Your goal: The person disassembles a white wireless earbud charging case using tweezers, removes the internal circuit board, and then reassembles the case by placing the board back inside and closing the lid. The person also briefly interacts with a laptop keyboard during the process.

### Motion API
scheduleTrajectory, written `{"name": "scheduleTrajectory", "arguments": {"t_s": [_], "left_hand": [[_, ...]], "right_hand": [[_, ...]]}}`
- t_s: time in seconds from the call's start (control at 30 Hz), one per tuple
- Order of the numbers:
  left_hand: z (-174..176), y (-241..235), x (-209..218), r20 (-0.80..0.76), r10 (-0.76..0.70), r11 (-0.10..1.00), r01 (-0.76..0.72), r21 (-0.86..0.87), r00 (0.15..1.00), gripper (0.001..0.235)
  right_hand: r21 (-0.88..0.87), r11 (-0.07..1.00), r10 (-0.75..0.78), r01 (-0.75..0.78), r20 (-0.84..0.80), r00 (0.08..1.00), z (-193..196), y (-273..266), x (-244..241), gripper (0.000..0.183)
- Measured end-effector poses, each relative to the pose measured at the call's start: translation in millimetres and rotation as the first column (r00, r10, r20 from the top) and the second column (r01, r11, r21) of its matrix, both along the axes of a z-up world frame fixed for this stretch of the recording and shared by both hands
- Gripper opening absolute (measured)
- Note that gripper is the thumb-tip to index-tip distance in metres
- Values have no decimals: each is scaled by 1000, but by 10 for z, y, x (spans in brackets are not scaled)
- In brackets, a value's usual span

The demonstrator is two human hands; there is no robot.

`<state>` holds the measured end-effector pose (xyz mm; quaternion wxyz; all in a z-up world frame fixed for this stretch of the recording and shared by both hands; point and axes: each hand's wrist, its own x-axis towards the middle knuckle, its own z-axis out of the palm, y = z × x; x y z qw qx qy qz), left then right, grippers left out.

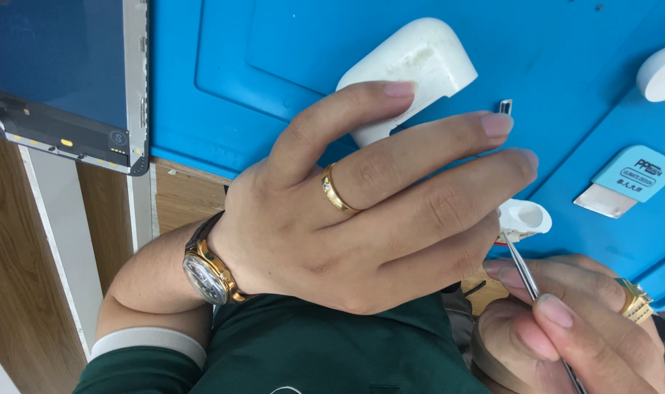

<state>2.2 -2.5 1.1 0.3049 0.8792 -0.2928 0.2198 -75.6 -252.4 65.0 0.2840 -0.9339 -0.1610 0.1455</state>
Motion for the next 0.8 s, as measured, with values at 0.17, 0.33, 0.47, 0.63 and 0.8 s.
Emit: {"name": "scheduleTrajectory", "arguments": {"t_s": [0.17, 0.33, 0.47, 0.63, 0.8], "left_hand": [[-4, 32, -1, 35, -15, 1000, 14, 22, 999, 23], [28, 52, 29, 49, -26, 997, 22, 68, 998, 14], [74, 7, 3, 56, -27, 992, 20, 123, 998, 22], [85, 16, 3, 11, -118, 990, 117, 75, 993, 14], [97, 5, -32, 30, -105, 987, 100, 127, 994, 23]], "right_hand": [[20, 996, 83, -83, 6, 997, -117, -126, 31, 48], [166, 983, 66, -74, 54, 996, -128, -10, 84, 38], [299, 953, -113, 51, 194, 975, -395, 2, -24, 33], [306, 951, -96, -49, 442, 892, -532, 112, 166, 13], [347, 924, -55, -157, 531, 846, -577, 94, 244, 16]]}}
